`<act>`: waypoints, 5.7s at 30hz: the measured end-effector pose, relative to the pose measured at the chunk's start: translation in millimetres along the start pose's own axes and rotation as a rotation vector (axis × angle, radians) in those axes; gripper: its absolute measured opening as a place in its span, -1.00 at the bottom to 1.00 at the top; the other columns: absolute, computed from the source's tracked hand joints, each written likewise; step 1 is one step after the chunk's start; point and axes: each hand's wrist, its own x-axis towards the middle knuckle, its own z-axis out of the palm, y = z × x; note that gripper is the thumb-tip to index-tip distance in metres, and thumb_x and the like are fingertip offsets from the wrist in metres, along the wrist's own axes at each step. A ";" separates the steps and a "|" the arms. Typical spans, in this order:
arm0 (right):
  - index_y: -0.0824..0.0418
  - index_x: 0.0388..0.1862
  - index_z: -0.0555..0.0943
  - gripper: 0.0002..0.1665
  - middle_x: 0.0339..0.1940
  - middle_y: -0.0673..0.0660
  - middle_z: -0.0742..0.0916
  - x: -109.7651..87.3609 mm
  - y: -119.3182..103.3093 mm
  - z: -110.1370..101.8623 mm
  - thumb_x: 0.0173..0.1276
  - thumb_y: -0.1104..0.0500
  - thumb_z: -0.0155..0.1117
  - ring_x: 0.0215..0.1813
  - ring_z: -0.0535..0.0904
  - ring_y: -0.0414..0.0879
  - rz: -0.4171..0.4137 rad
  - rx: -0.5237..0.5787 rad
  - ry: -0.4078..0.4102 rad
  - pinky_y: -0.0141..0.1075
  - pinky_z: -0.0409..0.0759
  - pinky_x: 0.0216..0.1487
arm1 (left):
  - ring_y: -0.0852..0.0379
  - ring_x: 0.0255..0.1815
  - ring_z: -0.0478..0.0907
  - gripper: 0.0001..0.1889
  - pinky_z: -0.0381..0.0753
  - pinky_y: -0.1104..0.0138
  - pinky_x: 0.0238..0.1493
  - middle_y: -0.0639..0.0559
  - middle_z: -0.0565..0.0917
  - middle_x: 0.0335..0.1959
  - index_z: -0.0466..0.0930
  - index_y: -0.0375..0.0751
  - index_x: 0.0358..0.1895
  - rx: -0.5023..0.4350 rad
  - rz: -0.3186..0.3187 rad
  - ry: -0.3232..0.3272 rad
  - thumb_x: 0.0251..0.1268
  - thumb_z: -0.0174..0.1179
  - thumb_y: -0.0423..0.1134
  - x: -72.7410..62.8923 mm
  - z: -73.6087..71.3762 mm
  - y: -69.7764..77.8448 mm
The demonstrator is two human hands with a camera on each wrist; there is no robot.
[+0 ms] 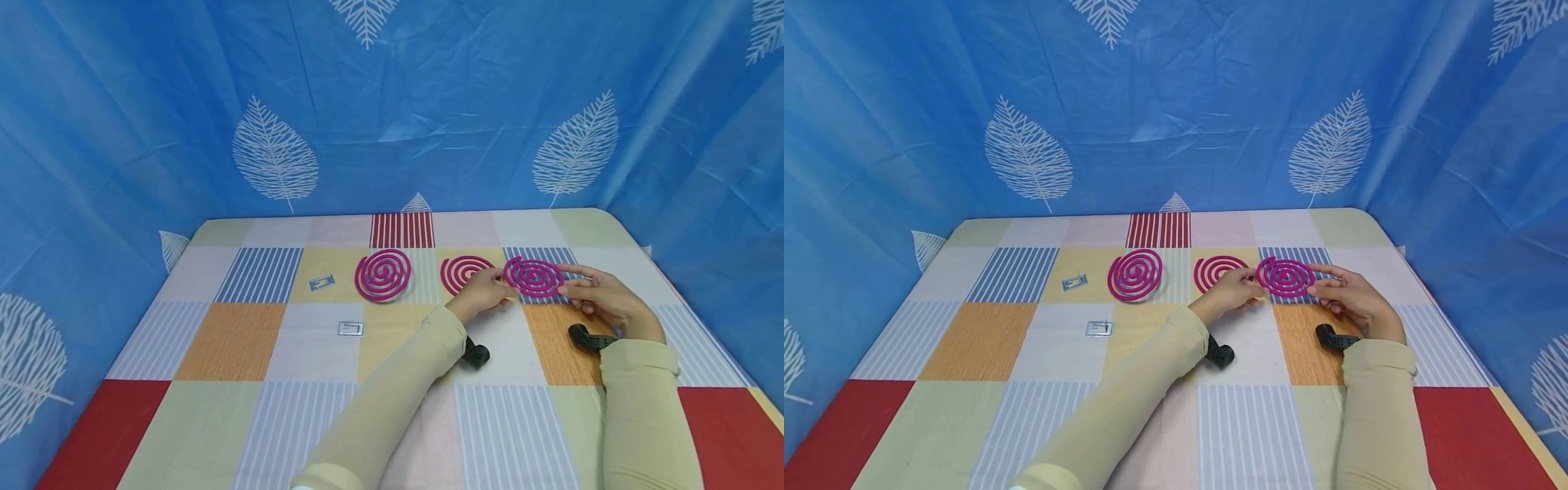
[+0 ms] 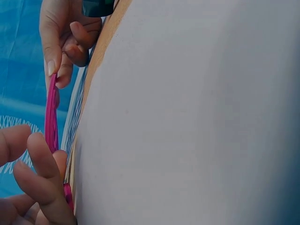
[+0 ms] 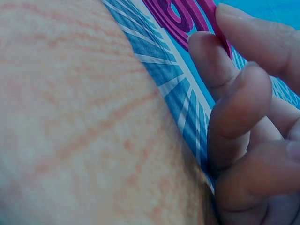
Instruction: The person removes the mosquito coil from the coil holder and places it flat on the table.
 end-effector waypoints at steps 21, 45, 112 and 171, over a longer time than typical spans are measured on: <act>0.50 0.70 0.09 -0.15 -0.50 -0.10 0.66 3.9 -3.7 3.9 0.69 0.18 0.24 -0.49 0.45 -0.25 0.039 -0.124 0.019 -0.41 0.50 -0.42 | 0.28 -0.46 0.58 -0.37 0.46 0.48 -0.44 0.12 0.67 -0.37 0.42 -0.26 0.61 0.034 -0.023 0.018 0.56 0.34 -0.29 0.0 -0.6 0.8; 0.62 0.60 0.18 -0.25 -0.36 -0.05 0.77 1.7 -9.9 5.7 0.65 0.27 0.23 -0.42 0.63 -0.23 0.025 -0.264 0.055 -0.39 0.75 -0.28 | 0.23 -0.53 0.51 -0.52 0.42 0.50 -0.50 0.05 0.61 -0.50 0.57 -0.23 0.49 0.005 -0.041 0.030 0.59 0.31 -0.32 -5.3 1.3 3.5; -0.24 0.23 0.68 -0.47 -0.01 -0.36 0.75 -21.6 -71.2 28.1 0.54 0.37 0.36 0.01 0.67 -0.45 -0.478 -0.307 0.094 -0.57 0.63 -0.01 | -0.06 0.28 0.63 -0.54 0.59 0.47 0.11 -0.07 0.75 0.25 0.66 -0.15 0.41 0.110 0.433 0.070 0.50 0.40 -0.31 -49.4 -44.2 34.0; 0.42 0.33 0.66 -0.49 0.13 0.39 0.78 -31.6 -120.2 92.6 0.40 0.48 0.45 0.07 0.66 -0.38 -0.687 -0.467 -0.011 -0.59 0.56 0.14 | -0.12 0.34 0.63 -0.53 0.63 0.11 0.32 -0.22 0.70 0.32 0.60 -0.27 0.43 0.187 0.626 0.108 0.52 0.36 -0.36 -107.8 -115.8 29.3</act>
